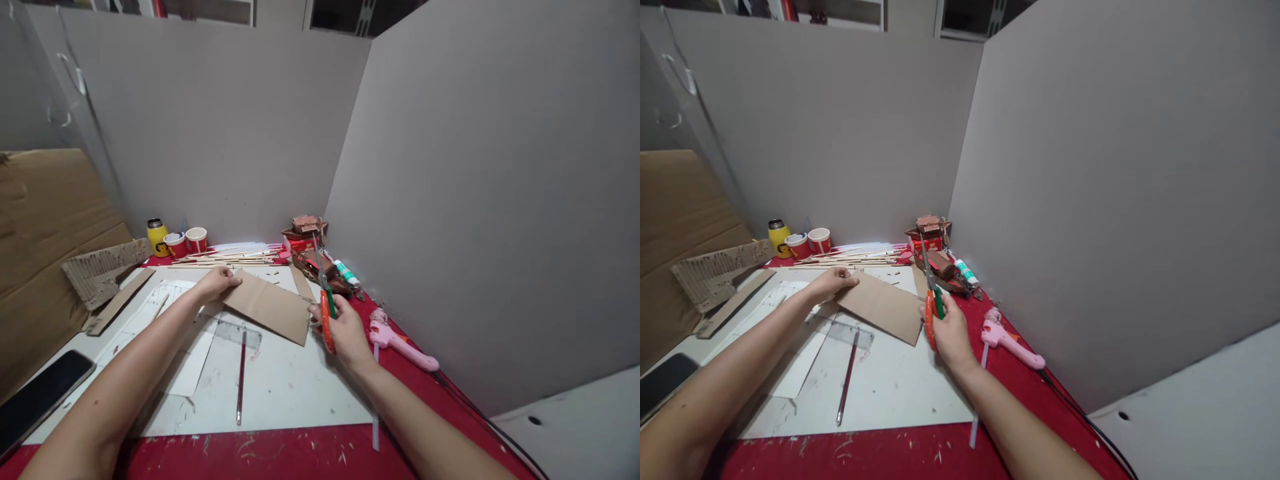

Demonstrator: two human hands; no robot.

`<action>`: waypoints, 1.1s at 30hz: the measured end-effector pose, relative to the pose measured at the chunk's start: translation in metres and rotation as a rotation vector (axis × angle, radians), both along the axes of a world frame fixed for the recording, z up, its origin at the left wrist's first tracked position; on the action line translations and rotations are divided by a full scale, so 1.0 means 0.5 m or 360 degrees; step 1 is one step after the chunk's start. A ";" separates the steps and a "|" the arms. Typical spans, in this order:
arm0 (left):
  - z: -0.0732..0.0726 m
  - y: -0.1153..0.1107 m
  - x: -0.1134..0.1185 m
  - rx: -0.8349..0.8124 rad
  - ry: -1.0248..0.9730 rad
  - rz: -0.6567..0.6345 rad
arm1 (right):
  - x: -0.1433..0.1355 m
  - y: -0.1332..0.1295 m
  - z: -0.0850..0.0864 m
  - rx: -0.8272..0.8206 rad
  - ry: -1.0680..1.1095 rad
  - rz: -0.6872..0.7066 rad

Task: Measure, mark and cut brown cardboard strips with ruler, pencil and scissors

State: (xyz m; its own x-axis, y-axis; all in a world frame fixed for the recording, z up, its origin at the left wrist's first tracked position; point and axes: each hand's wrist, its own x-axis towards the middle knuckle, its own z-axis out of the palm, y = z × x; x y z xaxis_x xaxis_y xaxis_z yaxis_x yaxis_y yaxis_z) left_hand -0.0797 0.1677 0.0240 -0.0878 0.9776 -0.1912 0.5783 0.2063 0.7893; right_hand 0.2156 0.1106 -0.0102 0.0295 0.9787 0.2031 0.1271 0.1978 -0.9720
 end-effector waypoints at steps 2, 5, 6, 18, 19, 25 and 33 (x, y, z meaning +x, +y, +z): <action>0.021 -0.007 -0.008 0.0069 -0.0161 -0.0005 | 0.008 0.003 0.015 0.0007 0.0042 -0.0057; 0.062 -0.022 -0.023 0.0182 -0.0384 -0.0026 | 0.018 0.003 0.040 -0.0014 0.0131 -0.0085; 0.076 -0.027 -0.026 0.0212 -0.0453 -0.0033 | 0.019 0.001 0.046 -0.0036 0.0161 -0.0060; 0.148 -0.087 0.039 0.0350 -0.1207 0.0022 | -0.038 -0.107 0.066 -0.0244 0.0187 0.0624; 0.152 -0.092 0.041 0.0391 -0.1297 0.0038 | -0.038 -0.110 0.069 -0.0221 0.0173 0.0582; 0.122 -0.168 0.092 0.0353 -0.1666 -0.0077 | -0.026 -0.104 0.075 0.0104 0.0148 0.0069; 0.047 -0.266 0.195 -0.0059 -0.1666 -0.0239 | -0.030 -0.113 0.074 0.0054 0.0395 0.0184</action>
State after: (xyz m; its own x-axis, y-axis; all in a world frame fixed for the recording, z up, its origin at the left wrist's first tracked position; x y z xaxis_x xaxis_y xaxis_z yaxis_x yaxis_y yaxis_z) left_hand 0.0180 0.0347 0.0477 0.2594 0.9568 -0.1314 -0.3650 0.2231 0.9039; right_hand 0.2007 0.0539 0.0269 -0.0290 0.9712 0.2363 -0.1392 0.2302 -0.9631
